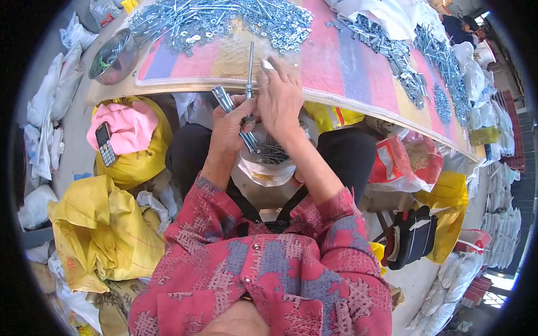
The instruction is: The person assembles hardware components by hand, taking long metal rods, washers, and nuts from the table and threading the pieces onto the rods one by one.
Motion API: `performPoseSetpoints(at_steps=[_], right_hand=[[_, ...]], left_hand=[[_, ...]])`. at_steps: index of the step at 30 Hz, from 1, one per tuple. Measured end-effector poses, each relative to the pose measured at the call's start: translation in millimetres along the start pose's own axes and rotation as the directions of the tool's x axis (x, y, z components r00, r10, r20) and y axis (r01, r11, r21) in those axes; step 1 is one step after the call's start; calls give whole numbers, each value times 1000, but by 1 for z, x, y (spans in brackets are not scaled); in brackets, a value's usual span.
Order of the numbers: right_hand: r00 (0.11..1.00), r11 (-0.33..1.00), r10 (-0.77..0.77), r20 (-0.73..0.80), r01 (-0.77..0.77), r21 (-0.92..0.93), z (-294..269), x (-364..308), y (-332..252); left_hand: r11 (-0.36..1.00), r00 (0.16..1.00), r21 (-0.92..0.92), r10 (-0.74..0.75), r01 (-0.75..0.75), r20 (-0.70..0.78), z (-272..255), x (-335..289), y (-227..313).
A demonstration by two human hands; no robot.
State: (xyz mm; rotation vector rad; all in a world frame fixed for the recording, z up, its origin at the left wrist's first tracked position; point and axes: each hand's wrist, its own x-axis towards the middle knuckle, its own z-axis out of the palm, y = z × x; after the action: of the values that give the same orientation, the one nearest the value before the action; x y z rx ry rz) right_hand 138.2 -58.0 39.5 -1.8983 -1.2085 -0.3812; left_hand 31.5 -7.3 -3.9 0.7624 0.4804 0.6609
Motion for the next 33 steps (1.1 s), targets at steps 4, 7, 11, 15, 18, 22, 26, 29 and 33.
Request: performPoseSetpoints(at_steps=[4,7,11,15,18,22,26,29,33], right_hand=[[901,893,-424,96,397,214,-12,-45,-60],[921,909,-382,68,362,208,-27,-41,-69],[947,874,196,253,-286,393,-23,-21,-32],[957,923,-271,106,227,312,-39,-48,-60],[925,703,309,221,-378,602,-56,-23,-55],[825,462,173,539,-551,695,-46,-37,1],[862,683,284,420,-490,541,-34,-58,6],[820,502,315,477,-571,650,-31,-72,15],[796,877,413,442,-478,42,-25,-86,41]], left_hand=[[951,950,-79,305,-299,65,-14,2,-23],[998,998,64,8,-3,-70,3,-11,12],[1000,999,-12,8,-9,-40,-4,-3,4],[979,998,-201,31,-40,-48,0,-12,16],[999,997,34,-31,29,74,-8,-13,22],[948,961,310,-146,68,237,12,-25,26],[730,974,650,97,-210,206,-7,-21,1],[554,988,829,-64,-80,138,-3,-20,15],[656,990,754,-129,39,61,-7,-22,28]])
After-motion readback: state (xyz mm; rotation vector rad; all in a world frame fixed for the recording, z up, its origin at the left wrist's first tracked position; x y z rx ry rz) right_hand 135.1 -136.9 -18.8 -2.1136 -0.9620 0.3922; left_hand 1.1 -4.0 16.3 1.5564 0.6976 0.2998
